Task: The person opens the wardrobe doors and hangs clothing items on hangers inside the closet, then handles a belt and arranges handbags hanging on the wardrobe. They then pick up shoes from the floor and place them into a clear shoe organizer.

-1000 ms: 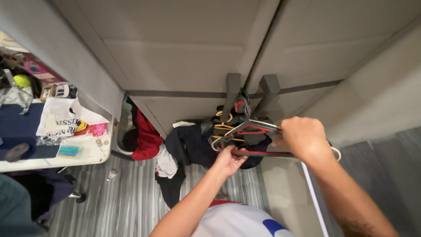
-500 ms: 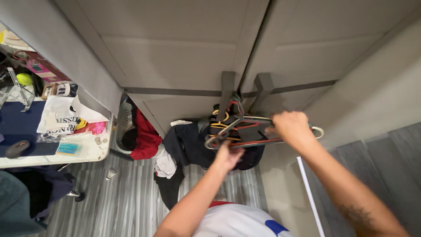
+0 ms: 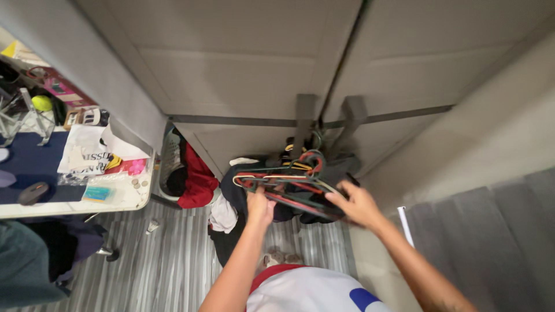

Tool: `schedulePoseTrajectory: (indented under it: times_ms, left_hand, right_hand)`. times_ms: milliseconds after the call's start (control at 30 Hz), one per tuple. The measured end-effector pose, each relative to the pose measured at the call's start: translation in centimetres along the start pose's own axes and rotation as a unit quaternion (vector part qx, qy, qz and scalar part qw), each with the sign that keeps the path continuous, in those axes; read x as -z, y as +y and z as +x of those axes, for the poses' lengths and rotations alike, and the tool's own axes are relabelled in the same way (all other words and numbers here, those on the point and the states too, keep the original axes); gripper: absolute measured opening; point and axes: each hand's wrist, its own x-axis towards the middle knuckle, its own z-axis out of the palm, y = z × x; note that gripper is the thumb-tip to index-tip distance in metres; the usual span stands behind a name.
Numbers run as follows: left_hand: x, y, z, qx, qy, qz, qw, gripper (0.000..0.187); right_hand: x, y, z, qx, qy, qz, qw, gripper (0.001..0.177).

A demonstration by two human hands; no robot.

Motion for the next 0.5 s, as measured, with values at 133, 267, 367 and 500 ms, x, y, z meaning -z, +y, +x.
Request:
schedulePoseTrajectory:
  times_ms: [133,267,367,500]
  left_hand:
    - [1.3,2.3,-1.9,-0.030,-0.060,-0.034,0.997,0.027]
    - [2.2,3.5,-2.5,0.004,-0.044,-0.004,0.999,0.029]
    - [3.1,4.1,-2.9,-0.020,-0.044,0.033,0.998,0.030]
    - [6.0,5.3,-4.7,-0.025,0.001,0.067,0.997,0.029]
  right_hand:
    - [-2.5,0.4,-2.6,0.020,0.010,0.135,0.991,0.029]
    - [-3.0,0.8,-1.3,-0.049,0.047,0.137,0.988,0.027]
    - [-2.5,2.1,1.5,-0.011,-0.031,0.158,0.987,0.030]
    - [-2.6,4.8,4.0,0.016,-0.074,0.147,0.986,0.032]
